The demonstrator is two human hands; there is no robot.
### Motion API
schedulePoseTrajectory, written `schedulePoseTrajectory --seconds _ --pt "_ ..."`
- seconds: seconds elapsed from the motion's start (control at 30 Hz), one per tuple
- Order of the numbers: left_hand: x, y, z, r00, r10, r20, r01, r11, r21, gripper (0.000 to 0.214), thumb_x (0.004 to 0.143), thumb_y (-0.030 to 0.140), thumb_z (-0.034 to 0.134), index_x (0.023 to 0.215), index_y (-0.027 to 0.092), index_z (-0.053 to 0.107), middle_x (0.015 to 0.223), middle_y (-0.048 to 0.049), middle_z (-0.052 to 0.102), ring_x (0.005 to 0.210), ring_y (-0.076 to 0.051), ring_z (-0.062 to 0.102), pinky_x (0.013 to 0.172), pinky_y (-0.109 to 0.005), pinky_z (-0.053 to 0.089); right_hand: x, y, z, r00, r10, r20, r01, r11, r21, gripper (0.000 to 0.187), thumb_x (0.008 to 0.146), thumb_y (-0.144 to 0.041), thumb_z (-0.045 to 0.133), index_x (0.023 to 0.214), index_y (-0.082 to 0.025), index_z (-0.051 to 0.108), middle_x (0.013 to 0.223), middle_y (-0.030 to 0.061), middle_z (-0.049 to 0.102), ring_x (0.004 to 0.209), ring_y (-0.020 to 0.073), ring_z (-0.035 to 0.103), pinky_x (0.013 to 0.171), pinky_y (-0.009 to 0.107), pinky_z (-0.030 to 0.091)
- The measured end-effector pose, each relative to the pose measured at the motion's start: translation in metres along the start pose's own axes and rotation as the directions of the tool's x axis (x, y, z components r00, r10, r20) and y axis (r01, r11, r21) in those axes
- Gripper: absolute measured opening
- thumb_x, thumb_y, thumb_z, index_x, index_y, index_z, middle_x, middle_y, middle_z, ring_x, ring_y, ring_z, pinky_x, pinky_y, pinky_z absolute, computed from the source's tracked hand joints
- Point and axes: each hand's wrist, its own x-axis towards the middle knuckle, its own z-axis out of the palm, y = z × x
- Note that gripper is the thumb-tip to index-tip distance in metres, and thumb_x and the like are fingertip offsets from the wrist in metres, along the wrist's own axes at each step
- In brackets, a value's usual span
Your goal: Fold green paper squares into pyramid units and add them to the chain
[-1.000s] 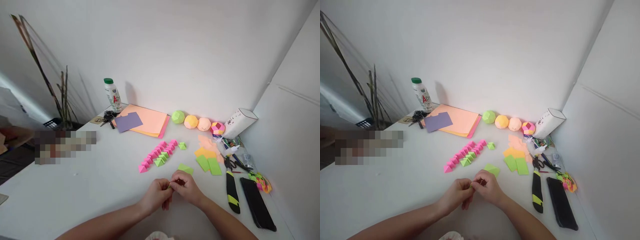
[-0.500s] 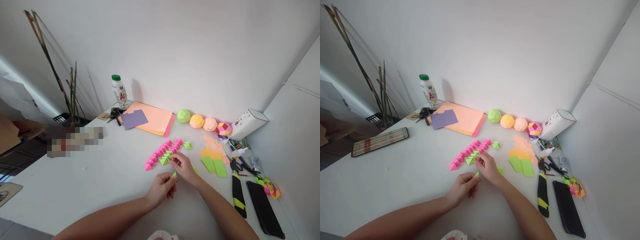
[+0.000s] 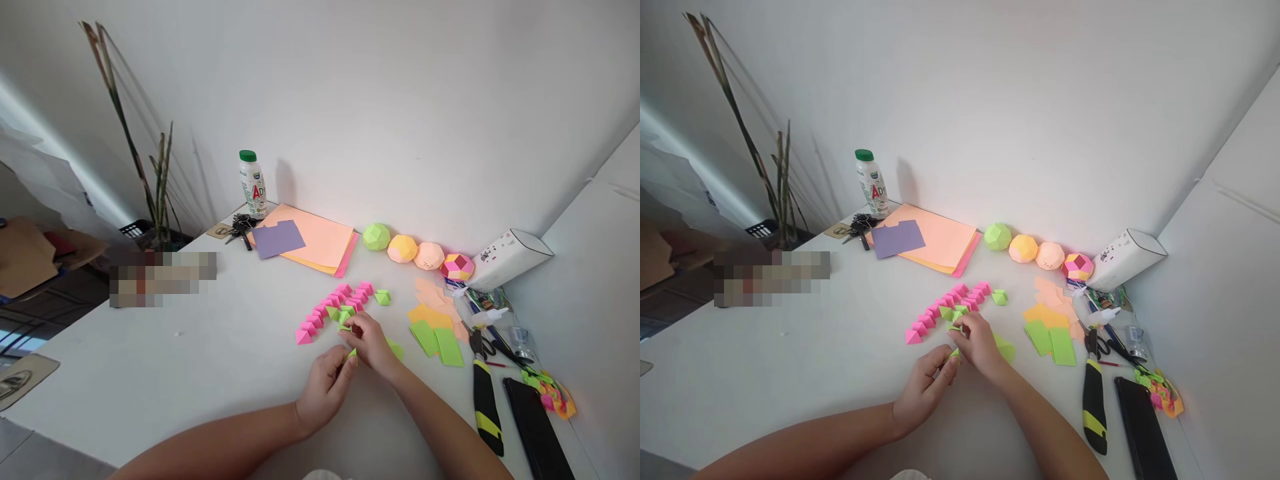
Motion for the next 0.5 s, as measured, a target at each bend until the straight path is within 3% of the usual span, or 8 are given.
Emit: schedulePoseTrajectory --seconds 0.17,0.27,0.4,0.5 --pt "0.004 0.007 -0.003 0.996 -0.080 -0.031 0.076 0.992 -0.105 0.035 0.092 0.036 0.038 0.064 0.018 0.047 0.064 0.0009 0.043 0.061 -0.013 0.043 0.058 -0.025 0.037 -0.036 -0.006 -0.035 0.989 0.141 0.034 -0.144 0.920 0.365 0.028 0.087 -0.038 0.050 0.068 -0.018 0.053 0.075 0.0015 0.051 0.057 0.0120 0.048 0.048 0.023 0.039" --pt "0.006 0.007 -0.003 0.995 -0.099 0.001 0.098 0.987 -0.126 0.040 0.091 0.038 0.041 0.057 0.018 0.048 0.069 -0.0006 0.044 0.070 -0.014 0.047 0.067 -0.025 0.041 -0.063 -0.008 -0.038 0.969 0.246 -0.019 -0.211 0.866 0.454 0.034 0.087 -0.039 0.051 0.061 -0.017 0.051 0.052 -0.0032 0.043 0.049 0.0108 0.041 0.048 0.023 0.036" --pt "0.005 0.007 -0.002 0.981 -0.146 0.125 0.166 0.972 -0.165 0.044 0.090 0.041 0.042 0.053 0.017 0.049 0.070 -0.0016 0.044 0.071 -0.015 0.048 0.069 -0.026 0.043 -0.081 -0.016 -0.024 0.960 0.273 0.068 -0.272 0.839 0.472 0.037 0.085 -0.042 0.053 0.059 -0.016 0.054 0.051 -0.0018 0.048 0.048 0.0108 0.042 0.046 0.023 0.035" --pt "0.003 0.008 -0.003 0.956 -0.158 0.246 0.212 0.954 -0.211 0.044 0.091 0.038 0.040 0.054 0.017 0.050 0.069 -0.0023 0.047 0.070 -0.015 0.049 0.065 -0.025 0.042 -0.081 -0.024 -0.020 0.973 0.229 0.000 -0.212 0.899 0.383 0.037 0.083 -0.041 0.055 0.056 -0.016 0.053 0.053 -0.0015 0.048 0.050 0.0113 0.043 0.048 0.023 0.035"
